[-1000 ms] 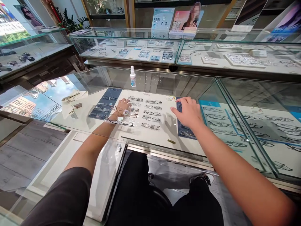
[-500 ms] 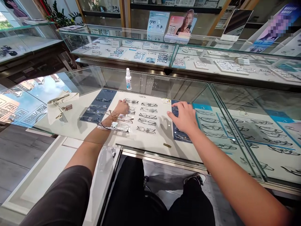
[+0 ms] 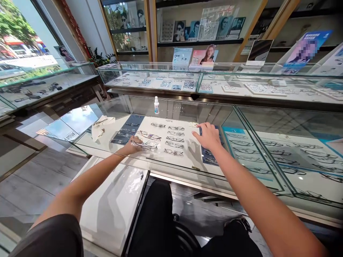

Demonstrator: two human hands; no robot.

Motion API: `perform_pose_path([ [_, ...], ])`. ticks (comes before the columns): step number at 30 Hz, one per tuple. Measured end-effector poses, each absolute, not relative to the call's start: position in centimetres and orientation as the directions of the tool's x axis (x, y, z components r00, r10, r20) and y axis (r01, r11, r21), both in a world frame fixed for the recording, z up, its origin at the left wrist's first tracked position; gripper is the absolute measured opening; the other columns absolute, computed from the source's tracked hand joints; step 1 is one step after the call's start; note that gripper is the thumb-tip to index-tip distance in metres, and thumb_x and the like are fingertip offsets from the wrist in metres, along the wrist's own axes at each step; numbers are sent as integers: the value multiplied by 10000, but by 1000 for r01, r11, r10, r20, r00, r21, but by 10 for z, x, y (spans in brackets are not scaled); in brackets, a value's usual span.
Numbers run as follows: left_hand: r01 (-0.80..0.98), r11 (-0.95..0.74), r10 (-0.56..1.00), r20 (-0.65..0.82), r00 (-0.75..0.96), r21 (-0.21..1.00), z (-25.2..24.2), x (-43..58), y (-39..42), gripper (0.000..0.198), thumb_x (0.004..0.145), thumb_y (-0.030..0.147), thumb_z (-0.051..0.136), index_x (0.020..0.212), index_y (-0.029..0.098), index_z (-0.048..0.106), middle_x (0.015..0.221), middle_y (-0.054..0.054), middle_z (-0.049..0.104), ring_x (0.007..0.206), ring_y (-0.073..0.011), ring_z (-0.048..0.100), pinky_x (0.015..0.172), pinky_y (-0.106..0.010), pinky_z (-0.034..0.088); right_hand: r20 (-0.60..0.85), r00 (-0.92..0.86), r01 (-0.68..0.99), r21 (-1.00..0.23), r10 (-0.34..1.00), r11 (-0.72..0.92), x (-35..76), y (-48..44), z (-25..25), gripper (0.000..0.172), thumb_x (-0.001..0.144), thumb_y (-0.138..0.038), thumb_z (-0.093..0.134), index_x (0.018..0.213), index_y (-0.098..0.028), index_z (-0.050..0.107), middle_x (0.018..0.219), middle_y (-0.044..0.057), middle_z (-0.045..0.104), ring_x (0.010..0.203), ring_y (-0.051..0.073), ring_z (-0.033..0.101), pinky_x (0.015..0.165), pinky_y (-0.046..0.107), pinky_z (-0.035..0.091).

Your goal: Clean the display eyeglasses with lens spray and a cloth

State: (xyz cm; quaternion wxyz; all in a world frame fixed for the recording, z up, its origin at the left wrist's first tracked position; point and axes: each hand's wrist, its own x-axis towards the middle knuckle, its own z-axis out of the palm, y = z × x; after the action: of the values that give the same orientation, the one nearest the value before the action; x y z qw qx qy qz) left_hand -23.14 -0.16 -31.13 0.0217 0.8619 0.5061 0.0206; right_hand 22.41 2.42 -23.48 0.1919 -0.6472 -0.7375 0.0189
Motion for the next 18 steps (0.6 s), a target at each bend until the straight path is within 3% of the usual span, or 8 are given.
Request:
perform_pose_path([
  [3, 902, -431, 897, -99, 430, 11, -294, -244, -46, 26, 800, 165, 735, 784, 185, 737, 844, -92, 728, 926, -274, 645, 951, -445, 446, 235, -90, 950, -272, 968, 155, 223, 28, -236, 502, 1009, -585, 483, 1330, -235, 644, 1447, 159, 632, 1306, 388, 543, 1071, 538, 435],
  [8, 899, -438, 867, -268, 420, -7, -257, -253, -117, 107, 774, 106, 723, 758, 212, 724, 821, -61, 752, 952, -264, 640, 921, -386, 388, 241, -91, 954, -256, 966, 154, 221, 30, -238, 516, 1026, -584, 452, 1355, -232, 636, 1474, 161, 625, 1318, 379, 553, 1088, 543, 442],
  [11, 877, -469, 796, -380, 471, 106, -222, -250, -152, 172, 759, 55, 727, 749, 226, 709, 822, -17, 780, 942, -241, 637, 926, -372, 369, 242, -91, 957, -247, 966, 152, 219, 30, -238, 519, 1031, -573, 447, 1364, -225, 638, 1473, 169, 629, 1312, 380, 556, 1082, 548, 446],
  [15, 797, -493, 716, -358, 599, 349, -154, -233, -177, 166, 794, 96, 756, 779, 258, 721, 845, 14, 797, 954, -221, 659, 967, -347, 391, 243, -91, 958, -245, 966, 152, 218, 31, -237, 537, 1029, -576, 438, 1370, -214, 642, 1456, 179, 632, 1300, 380, 556, 1069, 544, 438],
  [18, 766, -550, 722, -273, 636, 332, -101, -214, -168, 125, 883, 192, 717, 805, 283, 752, 858, 10, 802, 949, -223, 665, 993, -348, 407, 260, -90, 955, -252, 961, 158, 218, 31, -238, 537, 1023, -573, 445, 1360, -208, 649, 1439, 186, 638, 1283, 382, 554, 1067, 547, 425],
])
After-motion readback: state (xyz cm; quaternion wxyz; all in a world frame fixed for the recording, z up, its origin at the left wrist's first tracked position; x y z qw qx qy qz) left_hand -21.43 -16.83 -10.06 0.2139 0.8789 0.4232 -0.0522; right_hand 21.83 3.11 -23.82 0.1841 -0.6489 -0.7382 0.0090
